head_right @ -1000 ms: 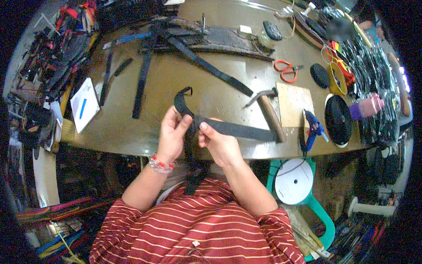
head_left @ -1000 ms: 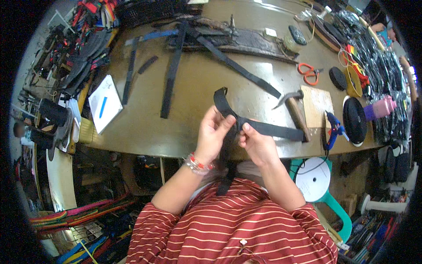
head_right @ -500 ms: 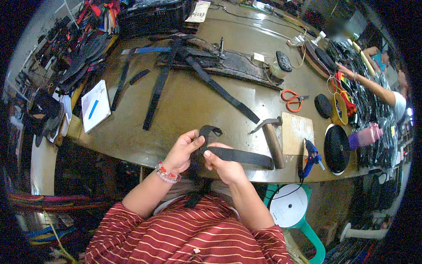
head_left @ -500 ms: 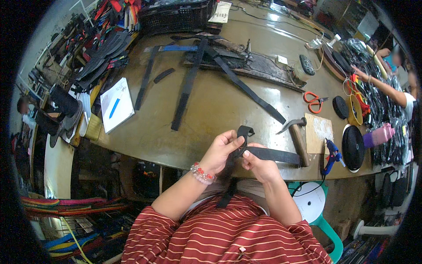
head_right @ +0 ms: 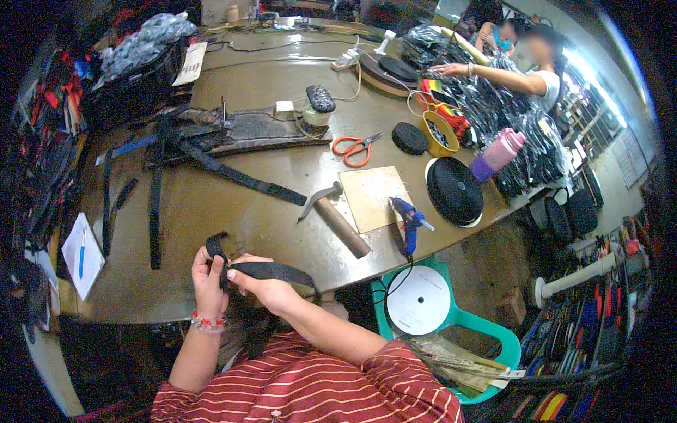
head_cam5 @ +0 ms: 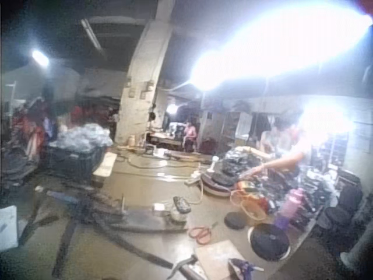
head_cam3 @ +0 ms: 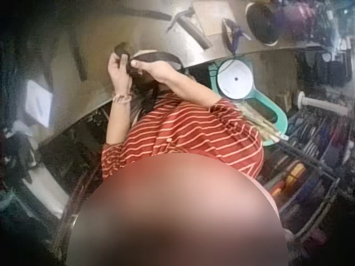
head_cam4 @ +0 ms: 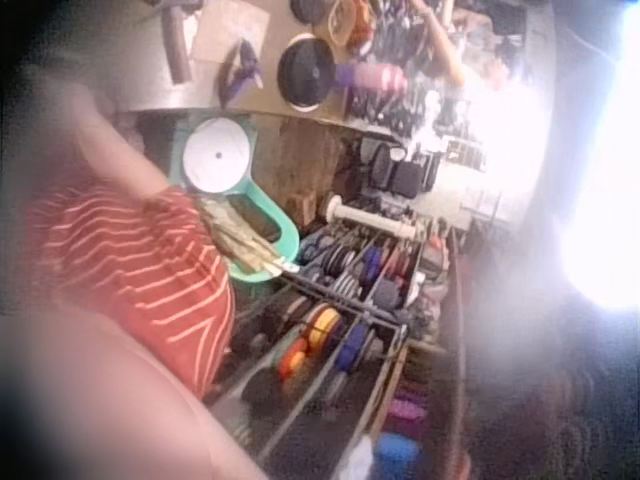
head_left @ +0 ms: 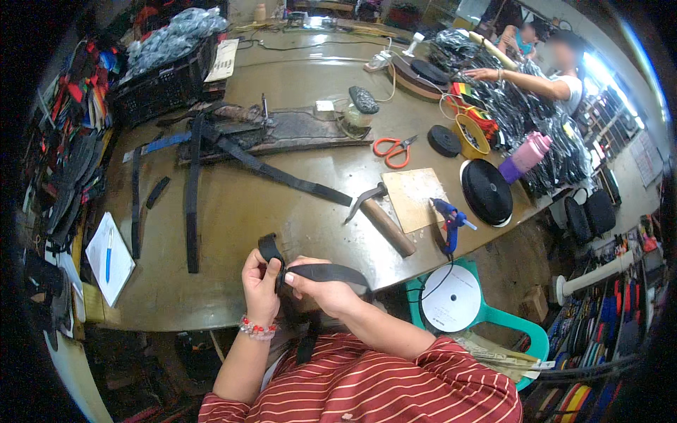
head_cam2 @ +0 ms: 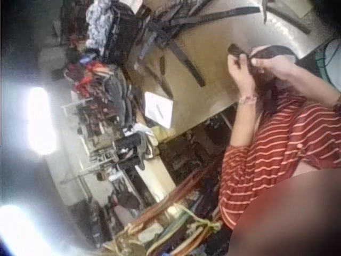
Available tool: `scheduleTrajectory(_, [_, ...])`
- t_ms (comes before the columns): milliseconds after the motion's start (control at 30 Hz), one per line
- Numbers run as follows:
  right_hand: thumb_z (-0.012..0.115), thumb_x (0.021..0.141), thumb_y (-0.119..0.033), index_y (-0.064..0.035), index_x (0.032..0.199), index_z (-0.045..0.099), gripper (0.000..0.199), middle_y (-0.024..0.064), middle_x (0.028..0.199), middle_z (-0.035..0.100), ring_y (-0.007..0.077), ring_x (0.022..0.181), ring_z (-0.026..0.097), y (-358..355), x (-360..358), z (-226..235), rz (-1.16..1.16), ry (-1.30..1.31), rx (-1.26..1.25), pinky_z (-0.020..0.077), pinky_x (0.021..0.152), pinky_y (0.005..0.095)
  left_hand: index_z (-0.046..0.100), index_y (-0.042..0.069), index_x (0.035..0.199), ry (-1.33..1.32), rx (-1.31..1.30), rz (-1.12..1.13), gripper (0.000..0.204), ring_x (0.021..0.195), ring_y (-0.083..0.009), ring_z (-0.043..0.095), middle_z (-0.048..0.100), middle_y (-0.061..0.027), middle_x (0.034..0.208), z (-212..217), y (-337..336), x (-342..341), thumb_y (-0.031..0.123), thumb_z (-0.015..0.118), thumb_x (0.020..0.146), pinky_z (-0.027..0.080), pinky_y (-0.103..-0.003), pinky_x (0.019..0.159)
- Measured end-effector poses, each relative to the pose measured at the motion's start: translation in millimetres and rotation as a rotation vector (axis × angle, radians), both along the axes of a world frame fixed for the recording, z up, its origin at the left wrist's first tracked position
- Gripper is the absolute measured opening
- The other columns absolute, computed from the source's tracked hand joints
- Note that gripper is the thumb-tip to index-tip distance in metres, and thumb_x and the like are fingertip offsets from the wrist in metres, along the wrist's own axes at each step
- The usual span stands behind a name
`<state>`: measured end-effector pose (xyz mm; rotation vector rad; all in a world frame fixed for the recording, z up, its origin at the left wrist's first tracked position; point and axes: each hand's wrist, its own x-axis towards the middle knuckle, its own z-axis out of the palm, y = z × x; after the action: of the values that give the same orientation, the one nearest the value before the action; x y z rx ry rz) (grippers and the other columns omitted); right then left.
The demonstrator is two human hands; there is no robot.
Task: The person assembles black webbing straps into a harness-like structure using a hot glue gun. They repeatedly apply glue to strap ends and press them together, forming multiple joints. The person also handles a white circular disc and a black circular pad, placing them on a nearby chair.
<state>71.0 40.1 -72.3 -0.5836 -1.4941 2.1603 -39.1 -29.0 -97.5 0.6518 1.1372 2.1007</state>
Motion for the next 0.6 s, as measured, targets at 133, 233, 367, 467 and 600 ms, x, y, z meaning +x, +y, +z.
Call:
scheduleTrajectory(133, [0.066, 0.089, -0.021, -0.0029, 0.092, 0.065, 0.019, 0.0036, 0.080, 0.057, 0.0132, 0.072, 0.053, 13, 6, -7, 0.056, 0.059, 0.405, 0.0420, 0.068, 0.0263, 0.049, 0.011, 0.077, -0.003, 0.014, -0.056, 0.025, 0.069, -0.0051, 0.045, 0.051, 0.0058, 0.075, -3, 0, -3, 0.020, 0.069, 0.088, 0.038, -0.021, 0.064])
scheduleTrajectory(233, [0.065, 0.089, -0.022, -0.0013, 0.095, 0.063, 0.022, 0.0045, 0.080, 0.057, 0.0139, 0.075, 0.053, 11, 8, -9, 0.141, 0.062, 0.155, 0.0427, 0.070, 0.0272, 0.051, 0.011, 0.080, -0.061, 0.003, -0.009, 0.022, 0.071, -0.0049, 0.046, 0.053, 0.0049, 0.078, -3, -1, -3, 0.020, 0.069, 0.088, 0.039, -0.020, 0.065])
scheduleTrajectory(367, [0.065, 0.089, -0.020, -0.0005, 0.099, 0.062, 0.022, 0.0040, 0.079, 0.060, 0.0123, 0.071, 0.053, 2, 6, -7, -0.003, 0.108, -0.250, 0.0441, 0.068, 0.0263, 0.055, 0.009, 0.087, -0.140, -0.046, -0.016, 0.018, 0.071, -0.0059, 0.050, 0.054, 0.0047, 0.081, 2, -5, 2, 0.020, 0.070, 0.087, 0.043, -0.022, 0.066])
scheduleTrajectory(467, [0.066, 0.089, -0.018, -0.0013, 0.100, 0.062, 0.021, 0.0033, 0.081, 0.062, 0.0107, 0.070, 0.052, 0, 8, -5, 0.012, 0.058, -0.107, 0.0448, 0.067, 0.0249, 0.057, 0.007, 0.089, -0.157, -0.087, -0.098, 0.016, 0.073, -0.0054, 0.050, 0.055, 0.0047, 0.081, 7, -4, 4, 0.018, 0.067, 0.089, 0.043, -0.021, 0.066])
scheduleTrajectory(600, [0.065, 0.089, -0.018, -0.0013, 0.099, 0.063, 0.019, 0.0026, 0.081, 0.062, 0.0097, 0.074, 0.053, 1, 11, -7, -0.025, 0.025, 0.075, 0.0435, 0.070, 0.0237, 0.054, 0.008, 0.083, 0.099, -0.112, 0.049, 0.015, 0.068, -0.0031, 0.042, 0.049, 0.0075, 0.075, 5, 2, 5, 0.015, 0.066, 0.089, 0.036, -0.020, 0.062])
